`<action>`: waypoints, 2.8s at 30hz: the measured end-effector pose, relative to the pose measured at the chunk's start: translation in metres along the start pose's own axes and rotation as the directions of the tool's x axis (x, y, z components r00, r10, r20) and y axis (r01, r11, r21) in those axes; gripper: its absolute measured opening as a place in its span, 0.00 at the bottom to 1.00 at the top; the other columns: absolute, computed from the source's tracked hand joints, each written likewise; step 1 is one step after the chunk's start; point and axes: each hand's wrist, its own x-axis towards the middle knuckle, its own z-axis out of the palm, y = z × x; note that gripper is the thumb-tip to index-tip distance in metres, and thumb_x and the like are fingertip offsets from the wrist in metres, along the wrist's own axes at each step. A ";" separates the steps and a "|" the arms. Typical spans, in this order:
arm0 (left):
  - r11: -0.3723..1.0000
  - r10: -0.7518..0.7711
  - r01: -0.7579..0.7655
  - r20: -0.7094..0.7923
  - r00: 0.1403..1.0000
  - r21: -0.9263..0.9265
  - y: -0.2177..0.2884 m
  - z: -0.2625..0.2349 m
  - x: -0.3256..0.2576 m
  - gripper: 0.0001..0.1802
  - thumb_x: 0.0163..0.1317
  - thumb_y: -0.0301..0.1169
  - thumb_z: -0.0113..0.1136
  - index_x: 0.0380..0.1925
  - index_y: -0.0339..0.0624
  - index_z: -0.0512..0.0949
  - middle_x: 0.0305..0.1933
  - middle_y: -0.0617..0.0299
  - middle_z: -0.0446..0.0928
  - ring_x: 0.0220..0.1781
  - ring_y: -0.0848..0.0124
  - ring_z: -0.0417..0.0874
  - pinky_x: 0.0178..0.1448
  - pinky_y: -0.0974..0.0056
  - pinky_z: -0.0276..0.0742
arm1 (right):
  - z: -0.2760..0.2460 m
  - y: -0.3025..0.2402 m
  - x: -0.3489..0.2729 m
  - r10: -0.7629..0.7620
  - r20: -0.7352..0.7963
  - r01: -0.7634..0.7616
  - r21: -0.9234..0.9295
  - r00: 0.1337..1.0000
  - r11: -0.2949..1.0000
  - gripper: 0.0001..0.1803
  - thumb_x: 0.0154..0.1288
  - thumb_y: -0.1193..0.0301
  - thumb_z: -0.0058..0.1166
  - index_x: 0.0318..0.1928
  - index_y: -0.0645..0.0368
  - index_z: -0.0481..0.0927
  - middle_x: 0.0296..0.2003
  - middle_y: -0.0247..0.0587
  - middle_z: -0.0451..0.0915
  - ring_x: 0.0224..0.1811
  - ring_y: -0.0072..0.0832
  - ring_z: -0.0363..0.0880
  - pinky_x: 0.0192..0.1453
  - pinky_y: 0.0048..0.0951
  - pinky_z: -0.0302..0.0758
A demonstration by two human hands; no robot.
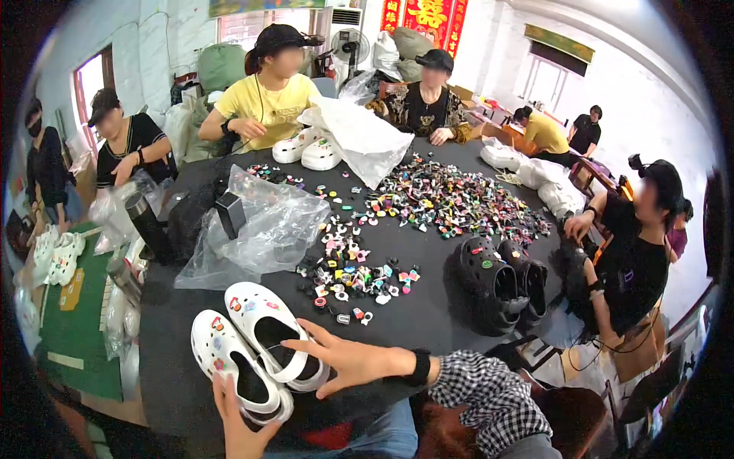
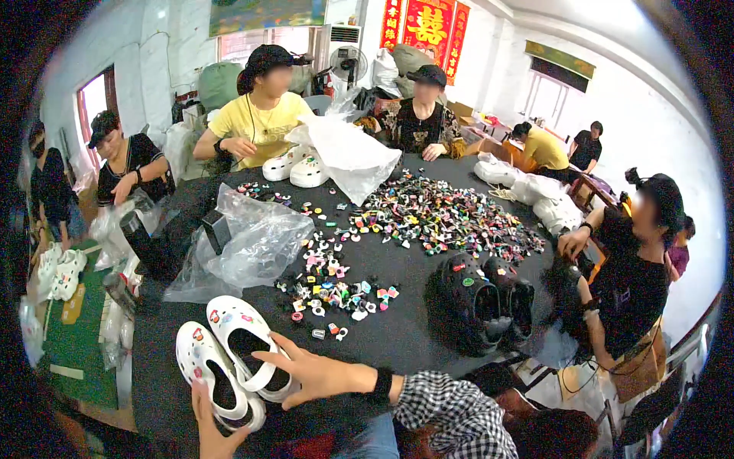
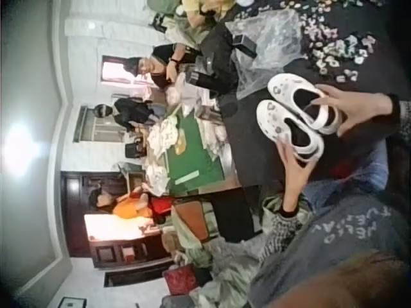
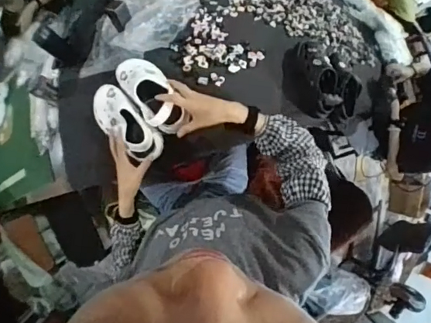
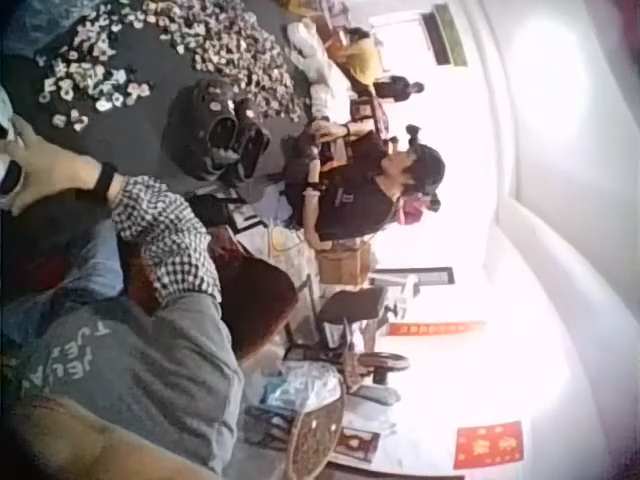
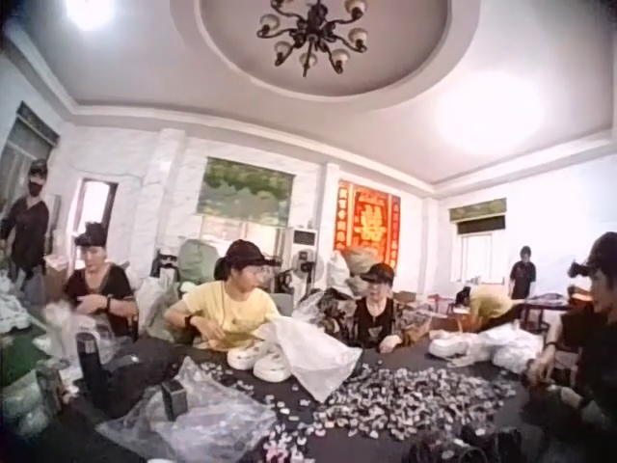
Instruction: Attaching decorative charms to the holes of white foam clogs.
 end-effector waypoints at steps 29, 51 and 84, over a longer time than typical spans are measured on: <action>0.941 -0.211 0.136 -0.224 0.951 -0.310 -0.054 -0.019 0.013 0.25 0.74 0.34 0.46 0.67 0.33 0.65 0.69 0.51 0.67 0.69 0.61 0.68 0.71 0.60 0.61 | 0.062 -0.023 -0.003 0.279 -0.256 -0.210 0.265 0.926 0.941 0.22 0.65 0.72 0.59 0.59 0.49 0.73 0.64 0.53 0.59 0.50 0.41 0.80 0.51 0.36 0.82; 0.900 -0.280 0.209 -0.140 0.950 -0.382 -0.038 -0.014 0.015 0.27 0.76 0.38 0.43 0.70 0.35 0.61 0.73 0.50 0.61 0.72 0.57 0.63 0.73 0.57 0.59 | 0.072 -0.032 -0.003 0.251 -0.391 -0.229 0.103 0.886 0.968 0.28 0.65 0.71 0.57 0.65 0.49 0.68 0.70 0.60 0.54 0.57 0.51 0.73 0.55 0.41 0.79; 0.974 -0.130 0.088 -0.197 0.972 -0.208 -0.025 -0.002 0.022 0.45 0.68 0.62 0.41 0.71 0.34 0.57 0.72 0.40 0.58 0.70 0.47 0.64 0.69 0.44 0.64 | 0.085 -0.022 -0.004 0.204 -0.462 -0.183 0.092 0.863 0.979 0.31 0.64 0.73 0.56 0.67 0.54 0.63 0.72 0.57 0.51 0.56 0.46 0.70 0.45 0.38 0.83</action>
